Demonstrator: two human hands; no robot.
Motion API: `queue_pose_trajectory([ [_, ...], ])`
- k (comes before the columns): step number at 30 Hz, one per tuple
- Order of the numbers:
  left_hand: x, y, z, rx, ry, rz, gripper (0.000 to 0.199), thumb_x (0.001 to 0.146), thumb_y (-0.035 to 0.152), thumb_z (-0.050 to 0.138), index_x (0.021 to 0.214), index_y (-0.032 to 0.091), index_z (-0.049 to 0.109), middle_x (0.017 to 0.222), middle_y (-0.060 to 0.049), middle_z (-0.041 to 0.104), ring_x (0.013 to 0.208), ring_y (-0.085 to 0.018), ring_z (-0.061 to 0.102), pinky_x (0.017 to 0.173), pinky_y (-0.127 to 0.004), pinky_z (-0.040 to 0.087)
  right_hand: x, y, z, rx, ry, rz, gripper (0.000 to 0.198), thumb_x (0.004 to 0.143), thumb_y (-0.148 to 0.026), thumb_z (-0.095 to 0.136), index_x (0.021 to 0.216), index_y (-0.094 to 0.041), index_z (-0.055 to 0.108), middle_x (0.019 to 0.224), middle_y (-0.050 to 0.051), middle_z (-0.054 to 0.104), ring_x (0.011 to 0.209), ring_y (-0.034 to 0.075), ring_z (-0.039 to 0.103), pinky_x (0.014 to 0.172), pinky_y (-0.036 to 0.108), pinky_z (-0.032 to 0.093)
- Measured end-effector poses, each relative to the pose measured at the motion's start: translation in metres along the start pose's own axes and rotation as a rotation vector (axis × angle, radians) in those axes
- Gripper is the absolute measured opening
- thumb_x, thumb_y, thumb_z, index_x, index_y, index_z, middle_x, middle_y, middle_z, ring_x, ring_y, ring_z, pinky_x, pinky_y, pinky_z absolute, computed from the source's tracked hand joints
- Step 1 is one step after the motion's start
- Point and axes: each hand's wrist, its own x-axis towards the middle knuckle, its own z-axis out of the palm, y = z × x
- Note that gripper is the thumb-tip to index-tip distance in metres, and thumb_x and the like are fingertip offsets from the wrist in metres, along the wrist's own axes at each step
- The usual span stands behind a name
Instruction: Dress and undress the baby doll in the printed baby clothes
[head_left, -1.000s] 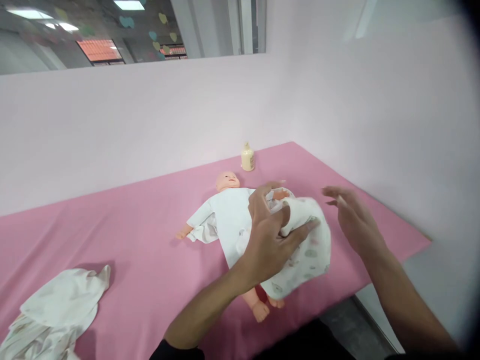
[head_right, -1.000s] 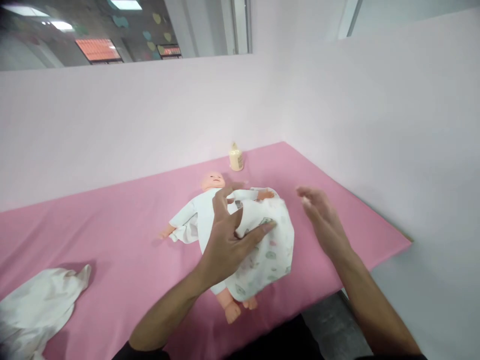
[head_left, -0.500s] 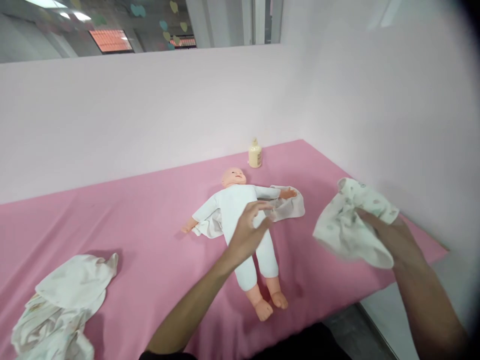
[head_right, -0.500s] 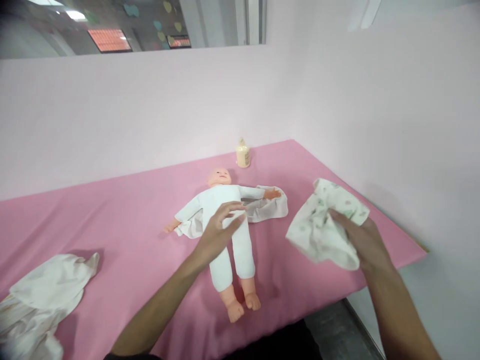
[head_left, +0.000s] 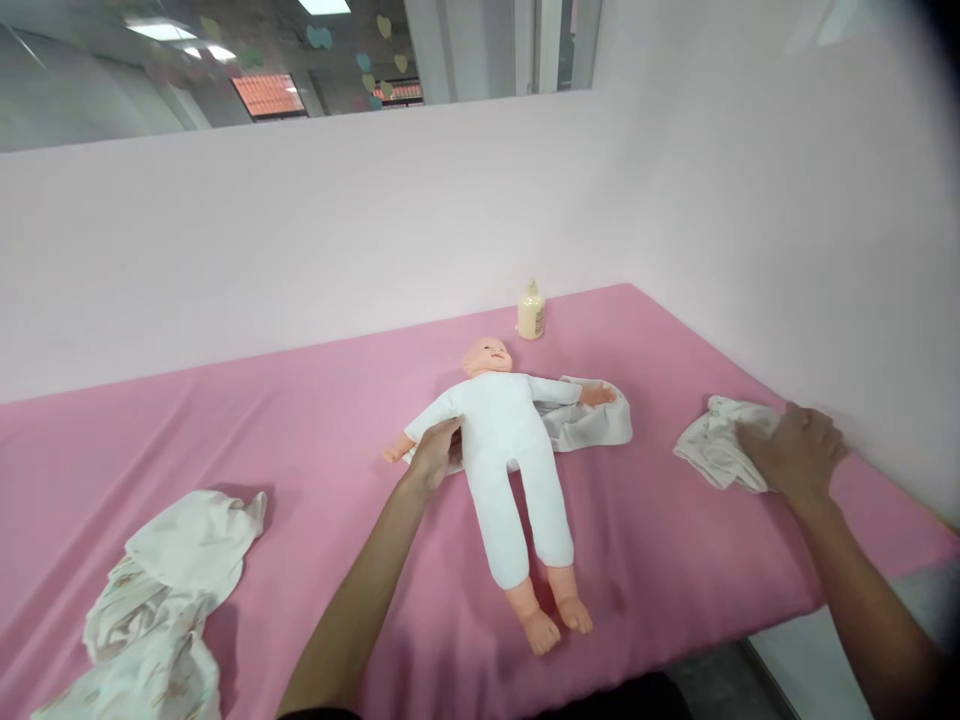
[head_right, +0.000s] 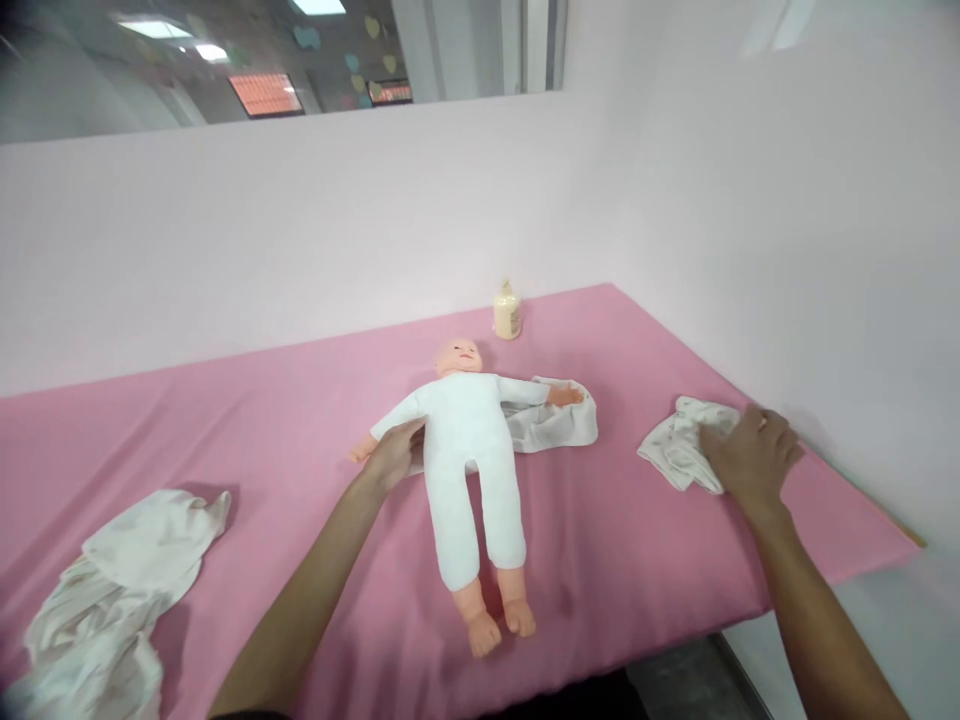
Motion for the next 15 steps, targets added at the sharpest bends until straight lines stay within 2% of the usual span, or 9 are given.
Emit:
queue_pose_trajectory([
  [1,-0.001,0.001,0.002,0.025,-0.024,-0.010,0.038,0.089,0.052,0.063,0.083,0.015,0.062,0.078,-0.007,0.068,0.080,-0.018,0.064,0.073,-0.030,0.056,-0.006,-0.015,0.004,-0.043,0.012,-0.036,0.033,0.070,-0.039,0.077,0.094,-0.024,0.060,0.140,0.023,0.049,0.139,0.053,0.028,0.108,0.067,0.016],
  [2,-0.001,0.002,0.004,0.045,-0.043,-0.013,0.043,0.088,0.058,0.062,0.082,0.015,0.062,0.075,-0.008,0.068,0.080,-0.019,0.065,0.073,-0.031,0.057,-0.014,-0.033,0.010,-0.051,-0.013,-0.081,0.033,0.076,-0.042,0.072,0.101,-0.022,0.061,0.139,0.023,0.050,0.139,0.050,0.030,0.110,0.066,0.015],
  [4,0.002,0.004,0.007,0.070,-0.102,-0.011,0.052,0.085,0.067,0.060,0.084,0.015,0.063,0.074,-0.010,0.067,0.085,-0.022,0.067,0.078,-0.032,0.058,-0.031,-0.075,0.027,0.064,-0.074,-0.073,0.035,0.088,-0.046,0.056,0.107,-0.019,0.063,0.124,0.017,0.062,0.126,0.039,0.049,0.110,0.060,0.030],
  [6,0.005,0.007,0.011,0.061,-0.111,-0.035,0.059,0.081,0.072,0.061,0.089,0.014,0.066,0.077,-0.012,0.068,0.092,-0.025,0.068,0.083,-0.032,0.058,-0.049,-0.121,0.051,0.303,-0.409,0.080,0.038,0.087,-0.051,0.058,0.105,-0.019,0.068,0.113,0.012,0.068,0.109,0.031,0.062,0.103,0.053,0.043],
  [8,0.005,0.012,0.015,0.043,-0.081,-0.070,0.064,0.074,0.075,0.066,0.096,0.014,0.067,0.082,-0.014,0.070,0.098,-0.028,0.068,0.086,-0.032,0.058,-0.064,-0.162,0.077,0.618,-0.763,0.224,0.038,0.087,-0.053,0.061,0.100,-0.019,0.070,0.109,0.011,0.071,0.106,0.027,0.065,0.103,0.048,0.047],
  [9,0.004,0.015,0.018,0.042,-0.073,-0.075,0.066,0.071,0.075,0.069,0.098,0.015,0.067,0.085,-0.015,0.070,0.100,-0.029,0.068,0.088,-0.034,0.058,-0.069,-0.180,0.089,0.753,-0.896,0.285,0.039,0.086,-0.055,0.063,0.094,-0.018,0.071,0.105,0.011,0.072,0.104,0.027,0.067,0.102,0.046,0.049],
  [11,-0.001,0.021,0.022,0.066,-0.086,-0.041,0.067,0.068,0.076,0.070,0.099,0.016,0.067,0.086,-0.014,0.072,0.101,-0.029,0.068,0.088,-0.035,0.058,-0.075,-0.208,0.106,0.897,-1.003,0.364,0.036,0.083,-0.057,0.067,0.084,-0.021,0.070,0.094,0.008,0.074,0.096,0.024,0.070,0.099,0.042,0.053],
  [13,-0.006,0.023,0.025,0.096,-0.144,0.022,0.064,0.071,0.076,0.067,0.095,0.017,0.066,0.084,-0.011,0.072,0.097,-0.027,0.069,0.086,-0.036,0.059,-0.076,-0.226,0.116,0.934,-1.052,0.308,0.037,0.083,-0.060,0.067,0.081,-0.023,0.069,0.086,0.005,0.074,0.092,0.022,0.070,0.092,0.038,0.056],
  [15,-0.008,0.022,0.025,0.111,-0.184,0.069,0.062,0.075,0.077,0.062,0.089,0.017,0.065,0.081,-0.009,0.072,0.093,-0.026,0.069,0.083,-0.036,0.059,-0.074,-0.236,0.121,0.921,-1.043,0.255,0.042,0.081,-0.064,0.066,0.077,-0.022,0.067,0.074,0.003,0.072,0.082,0.020,0.070,0.079,0.035,0.060],
])
